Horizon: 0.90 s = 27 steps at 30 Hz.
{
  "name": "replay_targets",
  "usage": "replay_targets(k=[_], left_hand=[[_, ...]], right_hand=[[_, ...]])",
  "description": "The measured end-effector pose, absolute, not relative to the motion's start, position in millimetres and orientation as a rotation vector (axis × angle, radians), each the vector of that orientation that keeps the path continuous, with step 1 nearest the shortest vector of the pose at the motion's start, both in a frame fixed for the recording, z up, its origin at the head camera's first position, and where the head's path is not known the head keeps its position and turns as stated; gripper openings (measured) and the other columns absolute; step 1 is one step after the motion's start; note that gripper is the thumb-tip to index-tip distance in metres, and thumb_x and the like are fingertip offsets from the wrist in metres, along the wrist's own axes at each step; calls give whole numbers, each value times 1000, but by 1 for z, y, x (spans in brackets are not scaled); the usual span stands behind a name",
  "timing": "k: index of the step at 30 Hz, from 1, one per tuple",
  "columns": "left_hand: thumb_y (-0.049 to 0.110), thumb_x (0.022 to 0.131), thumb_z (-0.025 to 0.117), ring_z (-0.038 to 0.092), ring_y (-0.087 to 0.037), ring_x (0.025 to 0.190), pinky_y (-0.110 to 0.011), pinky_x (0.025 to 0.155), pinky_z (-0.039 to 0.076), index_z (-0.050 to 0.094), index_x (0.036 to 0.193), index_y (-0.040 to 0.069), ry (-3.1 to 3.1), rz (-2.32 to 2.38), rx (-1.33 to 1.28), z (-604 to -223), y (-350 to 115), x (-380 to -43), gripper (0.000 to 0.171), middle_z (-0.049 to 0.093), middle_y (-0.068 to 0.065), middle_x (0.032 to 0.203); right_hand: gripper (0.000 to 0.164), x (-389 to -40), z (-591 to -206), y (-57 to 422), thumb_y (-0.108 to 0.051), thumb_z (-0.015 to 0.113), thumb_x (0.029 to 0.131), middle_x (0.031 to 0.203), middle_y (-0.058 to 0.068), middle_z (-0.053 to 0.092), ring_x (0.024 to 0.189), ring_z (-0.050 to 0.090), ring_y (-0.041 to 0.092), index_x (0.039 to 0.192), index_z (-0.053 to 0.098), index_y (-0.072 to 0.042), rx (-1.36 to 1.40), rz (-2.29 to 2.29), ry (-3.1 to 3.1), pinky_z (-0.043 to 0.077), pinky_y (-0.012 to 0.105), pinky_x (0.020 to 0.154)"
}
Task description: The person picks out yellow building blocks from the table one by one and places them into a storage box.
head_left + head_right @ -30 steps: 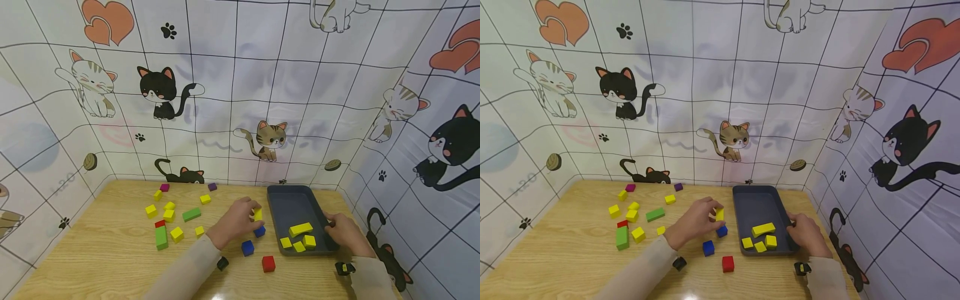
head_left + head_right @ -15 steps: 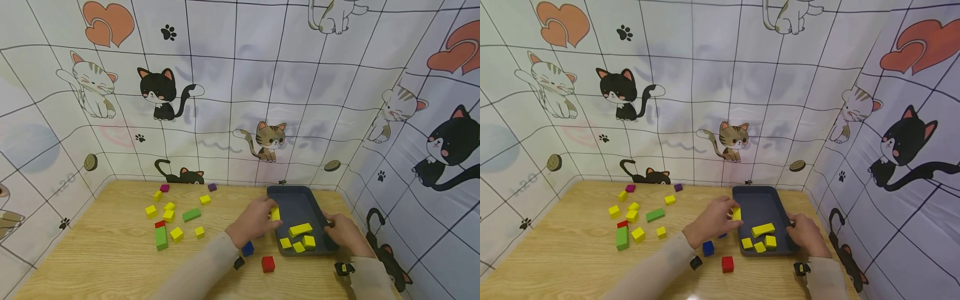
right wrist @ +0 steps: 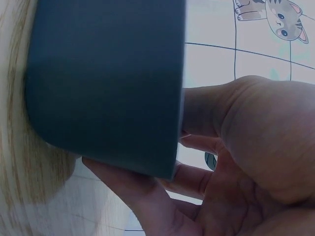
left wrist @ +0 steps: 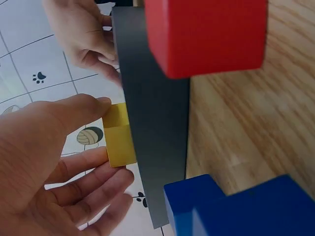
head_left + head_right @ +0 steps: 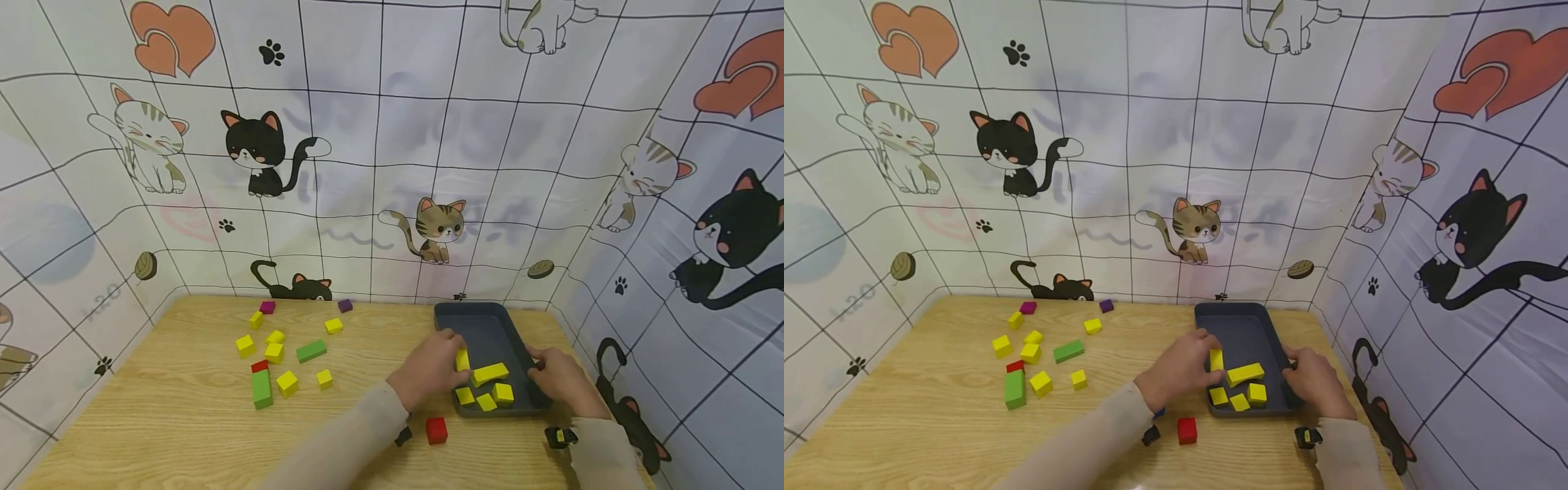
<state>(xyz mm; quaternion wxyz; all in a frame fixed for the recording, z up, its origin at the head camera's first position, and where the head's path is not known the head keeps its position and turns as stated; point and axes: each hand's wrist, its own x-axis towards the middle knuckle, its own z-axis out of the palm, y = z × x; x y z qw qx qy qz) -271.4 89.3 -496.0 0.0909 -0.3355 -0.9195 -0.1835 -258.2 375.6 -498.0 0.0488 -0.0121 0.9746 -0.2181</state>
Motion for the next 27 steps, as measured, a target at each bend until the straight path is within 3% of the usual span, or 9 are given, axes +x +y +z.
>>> replay_targets(k=[7,11,16,27], left_hand=[[53,87,72,56,-13,94,-32,84,49,69,112,19,-2712,-276,-975,-502,94,-271,43,62,6,104],[56,86,72,55,-15,101,-37,88,49,70,109,21,-2746,-218,-947,-504,95,-271,42,62,7,106],[60,85,73,52,-15,105,-39,94,46,70,110,22,-2777,-170,-920,-507,96,-270,45,63,7,108],[59,84,75,48,-14,97,-38,88,45,71,108,21,-2780,-138,-910,-506,95,-267,45,63,8,103]], right_hand=[[60,-258,-498,376,-9,64,93,114,27,64,82,61,25,148,42,0,-35,-661,2967,52,40,65],[60,-258,-499,377,-9,65,92,113,27,64,82,61,25,148,43,0,-45,-659,2968,51,40,64],[60,-258,-500,377,-9,64,93,112,26,65,81,61,25,148,43,0,-49,-650,2973,51,40,64],[60,-259,-499,377,-9,64,92,115,28,64,81,60,25,148,43,0,-46,-659,2969,51,39,63]])
